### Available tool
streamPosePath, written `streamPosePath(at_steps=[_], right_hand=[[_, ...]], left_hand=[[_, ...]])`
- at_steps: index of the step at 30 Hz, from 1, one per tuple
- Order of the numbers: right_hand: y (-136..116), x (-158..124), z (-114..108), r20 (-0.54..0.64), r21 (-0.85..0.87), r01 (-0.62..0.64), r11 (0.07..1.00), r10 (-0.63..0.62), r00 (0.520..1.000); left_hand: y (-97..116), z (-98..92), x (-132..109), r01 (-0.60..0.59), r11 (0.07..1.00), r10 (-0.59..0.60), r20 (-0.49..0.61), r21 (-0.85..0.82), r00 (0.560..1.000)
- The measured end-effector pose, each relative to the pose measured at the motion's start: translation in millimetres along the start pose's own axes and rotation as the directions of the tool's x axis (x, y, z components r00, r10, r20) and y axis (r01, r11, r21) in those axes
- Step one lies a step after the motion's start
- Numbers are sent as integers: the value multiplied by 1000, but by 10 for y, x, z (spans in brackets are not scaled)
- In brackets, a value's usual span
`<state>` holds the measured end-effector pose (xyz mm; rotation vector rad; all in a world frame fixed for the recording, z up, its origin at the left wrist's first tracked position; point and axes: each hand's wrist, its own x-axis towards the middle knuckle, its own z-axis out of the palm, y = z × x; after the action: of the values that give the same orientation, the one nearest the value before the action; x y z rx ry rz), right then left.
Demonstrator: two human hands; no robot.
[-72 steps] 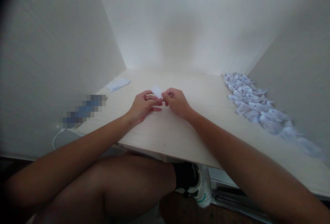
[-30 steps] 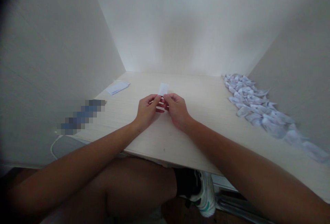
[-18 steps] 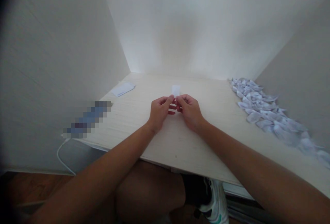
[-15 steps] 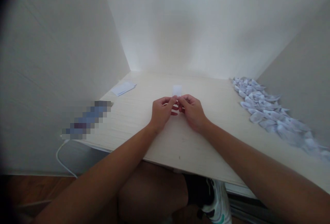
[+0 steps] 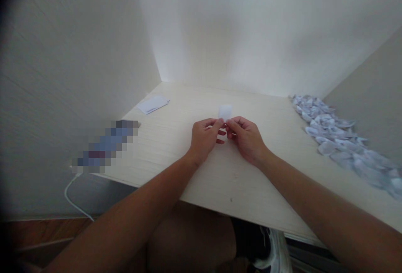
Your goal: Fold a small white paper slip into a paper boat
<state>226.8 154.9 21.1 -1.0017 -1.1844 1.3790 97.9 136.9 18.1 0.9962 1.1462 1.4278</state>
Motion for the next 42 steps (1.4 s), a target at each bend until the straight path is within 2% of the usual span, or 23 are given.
streamPosePath(at_steps=[10, 17, 25, 35, 42], right_hand=[[-11, -4, 9, 60, 12, 17, 1000, -18, 998], [-31, -14, -4, 84, -22, 22, 1000, -20, 996], [-31, -11, -12, 133, -71, 31, 997, -22, 991], [-48, 21, -57, 161, -67, -5, 998, 15, 987], [-57, 28, -50, 174, -83, 10, 996, 5, 985]], left_hand=[[109, -41, -49, 32, 998, -33, -4, -59, 999], [134, -86, -66, 52, 996, -47, 75, -75, 996], [159, -116, -58, 68, 994, -61, 87, -87, 994], [147, -120, -71, 60, 992, -51, 78, -115, 996], [114, -124, -43, 59, 993, -47, 116, -100, 992]])
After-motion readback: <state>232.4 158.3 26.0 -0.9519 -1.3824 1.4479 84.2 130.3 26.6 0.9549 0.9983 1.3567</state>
